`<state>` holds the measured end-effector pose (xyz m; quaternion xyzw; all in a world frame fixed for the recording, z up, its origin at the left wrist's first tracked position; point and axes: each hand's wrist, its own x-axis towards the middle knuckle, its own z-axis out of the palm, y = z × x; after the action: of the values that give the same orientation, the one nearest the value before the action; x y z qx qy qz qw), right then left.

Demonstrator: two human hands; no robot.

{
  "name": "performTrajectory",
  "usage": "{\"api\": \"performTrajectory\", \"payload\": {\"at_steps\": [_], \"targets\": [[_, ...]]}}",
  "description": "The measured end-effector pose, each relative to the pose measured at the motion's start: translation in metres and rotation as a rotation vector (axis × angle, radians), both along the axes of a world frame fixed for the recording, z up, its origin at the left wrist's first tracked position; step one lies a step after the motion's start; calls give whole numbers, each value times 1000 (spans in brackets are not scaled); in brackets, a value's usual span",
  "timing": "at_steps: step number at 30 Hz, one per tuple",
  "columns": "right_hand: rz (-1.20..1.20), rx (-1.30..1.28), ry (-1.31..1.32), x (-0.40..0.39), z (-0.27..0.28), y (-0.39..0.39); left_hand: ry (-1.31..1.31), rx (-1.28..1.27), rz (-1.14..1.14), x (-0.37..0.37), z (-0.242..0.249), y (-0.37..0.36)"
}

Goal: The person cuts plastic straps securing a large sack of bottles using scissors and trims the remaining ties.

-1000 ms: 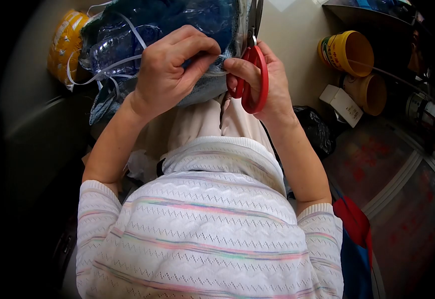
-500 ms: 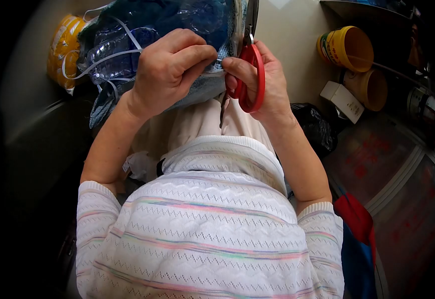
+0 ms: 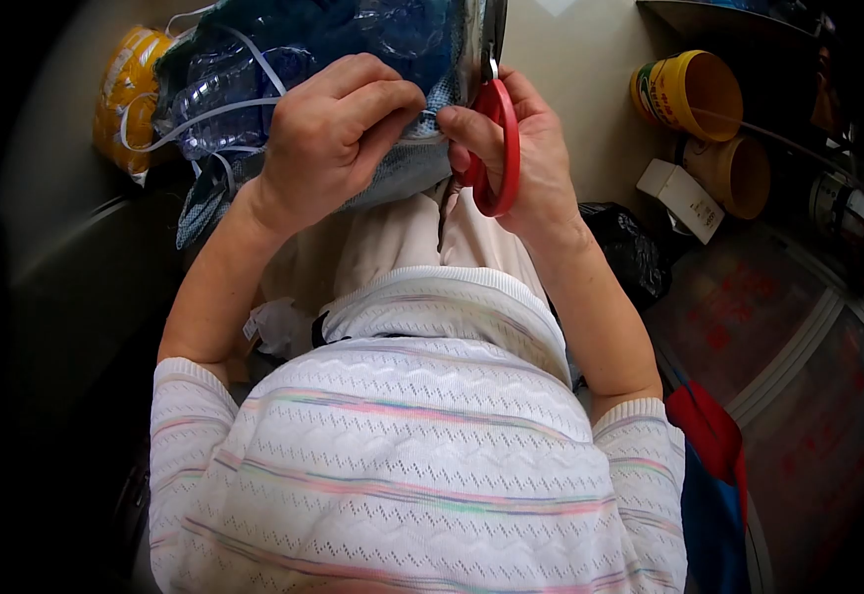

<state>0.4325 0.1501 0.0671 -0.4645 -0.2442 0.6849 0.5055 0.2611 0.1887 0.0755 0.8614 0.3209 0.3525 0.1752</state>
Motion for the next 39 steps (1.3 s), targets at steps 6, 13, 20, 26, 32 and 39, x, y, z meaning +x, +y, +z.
{"api": "performTrajectory", "payload": {"at_steps": [6, 13, 20, 26, 32, 39], "targets": [[18, -37, -26, 1, 0, 0, -82, -179, 21, 2, -1, -4], [-91, -121, 118, 2, -1, -4, -87, -244, -64, 0, -1, -5], [-79, -87, 60, 4, -1, 0, -40, -86, 2, 4, -5, -9], [-7, 27, -76, 11, 5, 5, 87, 49, 18, 5, -3, -10], [-18, 206, -132, 13, 16, 6, -23, 7, 59, 6, -3, -7], [113, 327, -233, 15, 24, 5, -203, -618, 20, -5, -4, 0]]}}
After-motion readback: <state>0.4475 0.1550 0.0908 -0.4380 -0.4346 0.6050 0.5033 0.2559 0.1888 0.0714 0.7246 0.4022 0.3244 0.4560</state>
